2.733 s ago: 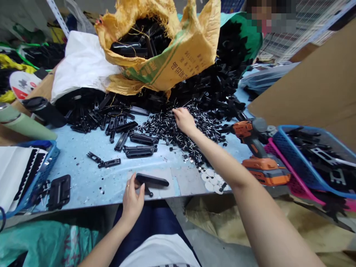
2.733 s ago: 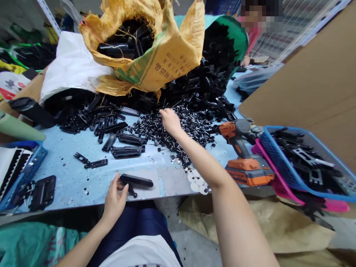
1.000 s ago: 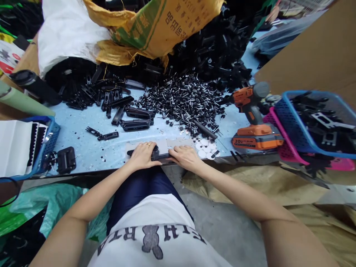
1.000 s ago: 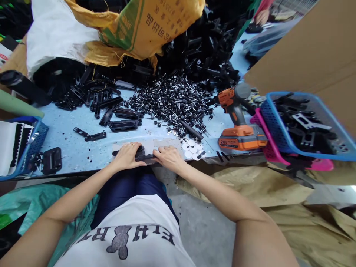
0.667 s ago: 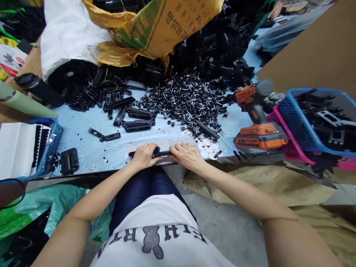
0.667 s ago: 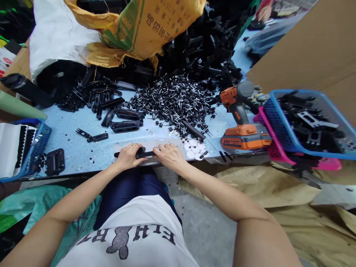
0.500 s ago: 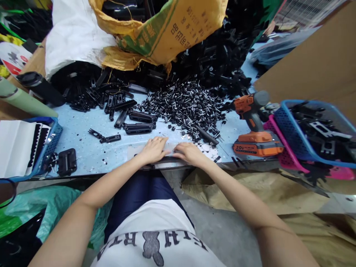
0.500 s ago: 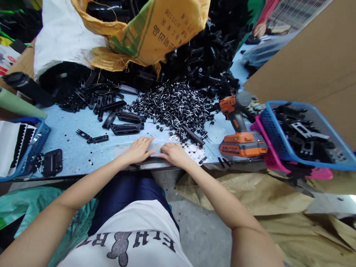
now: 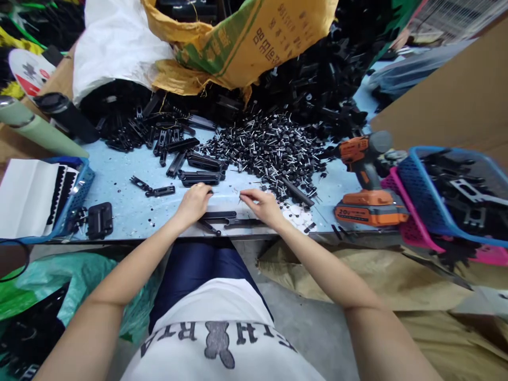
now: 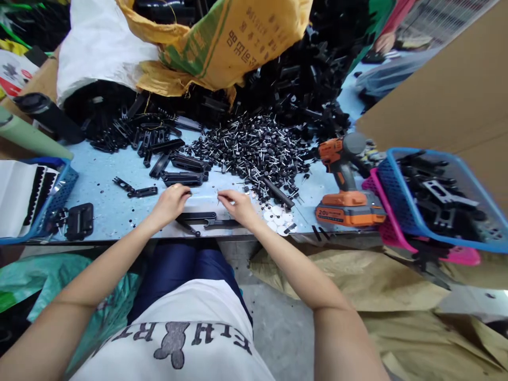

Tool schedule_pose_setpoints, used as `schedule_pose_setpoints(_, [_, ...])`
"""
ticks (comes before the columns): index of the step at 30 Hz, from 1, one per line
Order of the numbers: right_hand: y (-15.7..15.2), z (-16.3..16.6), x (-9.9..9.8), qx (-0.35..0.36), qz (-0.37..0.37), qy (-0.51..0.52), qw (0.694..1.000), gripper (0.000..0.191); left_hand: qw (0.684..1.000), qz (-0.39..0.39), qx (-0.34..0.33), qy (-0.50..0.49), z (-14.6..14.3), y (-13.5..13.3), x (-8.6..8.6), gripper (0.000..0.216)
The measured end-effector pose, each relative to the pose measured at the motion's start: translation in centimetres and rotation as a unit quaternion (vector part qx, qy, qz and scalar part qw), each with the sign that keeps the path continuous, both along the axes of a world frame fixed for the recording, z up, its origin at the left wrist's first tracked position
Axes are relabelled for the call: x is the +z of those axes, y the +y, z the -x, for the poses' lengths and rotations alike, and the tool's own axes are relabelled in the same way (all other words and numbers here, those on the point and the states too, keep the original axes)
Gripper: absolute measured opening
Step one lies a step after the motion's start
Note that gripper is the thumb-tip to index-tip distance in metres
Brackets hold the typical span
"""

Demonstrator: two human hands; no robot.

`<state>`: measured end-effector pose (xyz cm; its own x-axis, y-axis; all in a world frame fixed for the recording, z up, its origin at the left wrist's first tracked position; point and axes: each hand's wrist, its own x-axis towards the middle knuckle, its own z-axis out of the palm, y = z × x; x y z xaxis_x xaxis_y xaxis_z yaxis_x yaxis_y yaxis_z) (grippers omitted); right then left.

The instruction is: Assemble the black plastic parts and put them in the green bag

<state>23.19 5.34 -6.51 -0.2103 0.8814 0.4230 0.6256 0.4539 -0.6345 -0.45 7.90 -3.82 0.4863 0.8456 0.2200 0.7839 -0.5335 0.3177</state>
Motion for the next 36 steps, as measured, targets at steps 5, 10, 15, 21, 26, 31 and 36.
schedule_pose_setpoints(5, [-3.6, 1.8, -0.4, 0.033, -0.063, -0.012, 0.997, 0.018, 0.999, 0.015, 0.020, 0.034, 5.8, -4.6, 0.7, 0.021])
schedule_pose_setpoints(10, [-4.3, 2.0, 0.4, 0.090, -0.107, -0.100, 0.985, 0.022, 0.991, -0.010, -0.003, 0.132, 5.1, -6.0, 1.7, 0.029])
schedule_pose_setpoints(15, [-4.1, 2.5, 0.8, 0.081, -0.092, -0.096, 0.988, 0.019, 0.985, -0.050, -0.036, 0.159, 4.1, -5.4, 1.4, 0.028])
schedule_pose_setpoints(21, [-3.8, 2.4, 0.7, 0.019, -0.065, -0.056, 0.996, 0.017, 0.986, -0.150, -0.068, 0.016, 5.4, -5.1, -2.0, 0.023])
schedule_pose_setpoints(26, [-3.6, 2.5, 0.9, 0.060, -0.059, -0.088, 0.993, 0.019, 0.981, -0.176, -0.083, -0.013, 5.9, -5.2, -3.2, 0.026])
schedule_pose_setpoints(31, [-3.5, 2.8, 0.9, 0.072, -0.069, -0.103, 0.990, 0.019, 0.981, -0.164, -0.101, -0.024, 6.1, -5.5, -3.8, 0.027])
schedule_pose_setpoints(36, [-3.8, 2.8, 0.7, 0.064, -0.074, -0.084, 0.992, 0.018, 0.981, -0.158, -0.093, -0.062, 6.4, -5.4, -5.0, 0.029])
